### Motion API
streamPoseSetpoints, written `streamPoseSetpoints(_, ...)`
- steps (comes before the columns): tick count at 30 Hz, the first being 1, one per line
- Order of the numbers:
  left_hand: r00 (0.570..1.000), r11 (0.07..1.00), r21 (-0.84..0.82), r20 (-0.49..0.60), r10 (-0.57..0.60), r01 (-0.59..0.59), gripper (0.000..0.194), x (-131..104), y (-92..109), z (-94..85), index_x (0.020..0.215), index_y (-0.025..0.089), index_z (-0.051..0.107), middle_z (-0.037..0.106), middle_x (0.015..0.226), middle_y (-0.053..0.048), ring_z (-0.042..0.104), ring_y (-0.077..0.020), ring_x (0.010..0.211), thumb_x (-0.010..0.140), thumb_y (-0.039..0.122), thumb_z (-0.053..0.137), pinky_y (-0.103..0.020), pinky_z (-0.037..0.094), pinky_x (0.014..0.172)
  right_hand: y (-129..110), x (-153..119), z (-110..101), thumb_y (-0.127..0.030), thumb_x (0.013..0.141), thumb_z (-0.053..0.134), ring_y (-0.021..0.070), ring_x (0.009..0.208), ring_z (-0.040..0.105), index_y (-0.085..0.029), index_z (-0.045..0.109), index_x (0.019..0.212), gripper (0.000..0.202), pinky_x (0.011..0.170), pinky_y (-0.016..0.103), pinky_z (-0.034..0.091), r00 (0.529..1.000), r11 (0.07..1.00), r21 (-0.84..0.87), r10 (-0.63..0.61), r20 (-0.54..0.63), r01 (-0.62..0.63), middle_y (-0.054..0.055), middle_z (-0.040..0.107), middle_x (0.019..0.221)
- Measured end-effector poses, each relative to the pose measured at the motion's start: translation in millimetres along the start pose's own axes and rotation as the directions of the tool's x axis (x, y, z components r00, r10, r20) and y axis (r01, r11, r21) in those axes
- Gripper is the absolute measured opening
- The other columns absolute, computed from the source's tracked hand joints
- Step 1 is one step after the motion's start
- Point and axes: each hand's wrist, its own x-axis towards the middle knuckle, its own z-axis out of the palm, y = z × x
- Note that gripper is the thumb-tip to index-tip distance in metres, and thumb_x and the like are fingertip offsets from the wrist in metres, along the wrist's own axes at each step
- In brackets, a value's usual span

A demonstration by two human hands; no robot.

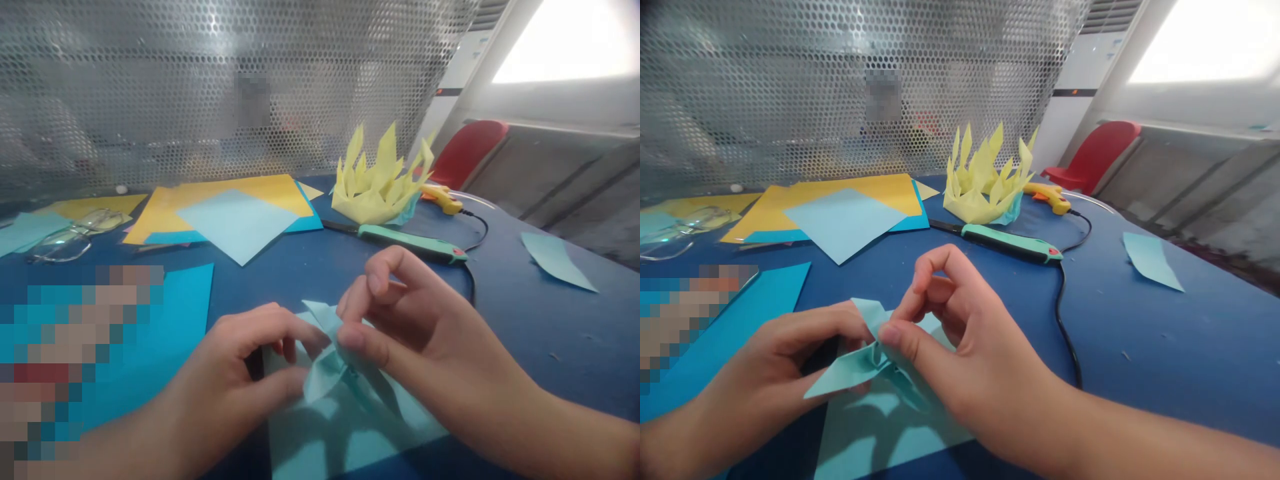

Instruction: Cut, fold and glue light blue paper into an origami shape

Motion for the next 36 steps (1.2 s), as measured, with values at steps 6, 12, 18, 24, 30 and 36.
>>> streamPoseSetpoints(6, 0.984, 0.988, -0.052, -0.095, -0.153, 0.148, 0.011, -0.5, 5.7, 0.5, 0.073, 0.03, 0.075, 0.067, 0.068, 0.005, 0.058, -0.0132, 0.063, 0.083, 0.029, 0.072, -0.022, 0.044, 0.056, 3.8, 5.4, 1.3, -0.02, 0.076, 0.086, 0.0109, 0.068, 0.062, -0.026, 0.051, 0.086, 0.037, 0.06, 0.021, 0.048, 0.999, 0.998, 0.042, 0.048, 0.001, -0.048, -0.007, 0.065, 0.074)
streamPoseSetpoints(12, 0.948, 0.952, -0.086, -0.108, -0.301, 0.292, 0.012, 2.0, 6.2, -0.1, 0.075, 0.028, 0.076, 0.072, 0.074, -0.001, 0.065, -0.0188, 0.069, 0.076, 0.041, 0.077, -0.027, 0.052, 0.061, 3.8, 6.0, 1.9, -0.018, 0.074, 0.086, 0.0111, 0.069, 0.063, -0.025, 0.059, 0.089, 0.032, 0.06, 0.02, 0.049, 0.998, 0.997, -0.031, 0.068, 0.003, -0.068, -0.006, 0.064, 0.073)
streamPoseSetpoints(18, 0.951, 0.951, -0.118, -0.088, -0.297, 0.286, 0.006, 0.8, 9.8, 1.1, 0.07, 0.028, 0.075, 0.069, 0.07, 0.0, 0.06, -0.0148, 0.059, 0.071, 0.034, 0.078, -0.023, 0.048, 0.052, -1.0, 1.7, 5.5, -0.012, 0.071, 0.087, 0.0092, 0.068, 0.063, -0.027, 0.047, 0.087, 0.046, 0.06, 0.017, 0.05, 0.996, 0.995, 0.036, 0.089, -0.024, -0.089, -0.009, 0.066, 0.073)
streamPoseSetpoints(24, 0.97, 0.95, -0.235, -0.074, -0.23, 0.207, 0.011, 4.1, 9.9, -0.7, 0.072, 0.031, 0.078, 0.062, 0.056, 0.006, 0.049, -0.0063, 0.048, 0.082, 0.032, 0.073, -0.013, 0.043, 0.047, 1.1, 2.0, 3.7, -0.008, 0.073, 0.084, 0.0078, 0.07, 0.06, -0.025, 0.05, 0.081, 0.039, 0.061, 0.016, 0.048, 1.0, 1.0, 0.012, 0.015, -0.025, -0.015, -0.008, 0.062, 0.076)
streamPoseSetpoints(30, 0.964, 0.936, -0.27, -0.077, -0.256, 0.227, 0.007, 3.4, 11.9, -1.2, 0.072, 0.027, 0.079, 0.071, 0.067, 0.003, 0.052, -0.0052, 0.046, 0.079, 0.03, 0.078, -0.012, 0.043, 0.044, 5.1, 3.4, 1.5, -0.006, 0.077, 0.072, 0.0082, 0.07, 0.058, -0.022, 0.061, 0.072, 0.02, 0.067, 0.018, 0.048, 0.988, 0.963, -0.222, -0.151, 0.031, 0.154, -0.006, 0.062, 0.073)
streamPoseSetpoints(36, 0.95, 0.95, -0.185, -0.137, -0.28, 0.253, 0.017, 0.5, 12.3, 0.5, 0.069, 0.022, 0.076, 0.069, 0.068, 0.0, 0.05, -0.0076, 0.046, 0.077, 0.037, 0.079, -0.017, 0.043, 0.043, 2.6, 2.1, 3.7, -0.01, 0.076, 0.072, 0.0067, 0.062, 0.055, -0.022, 0.063, 0.072, 0.015, 0.057, 0.016, 0.045, 0.989, 0.945, -0.294, -0.144, 0.023, 0.144, -0.007, 0.064, 0.067)
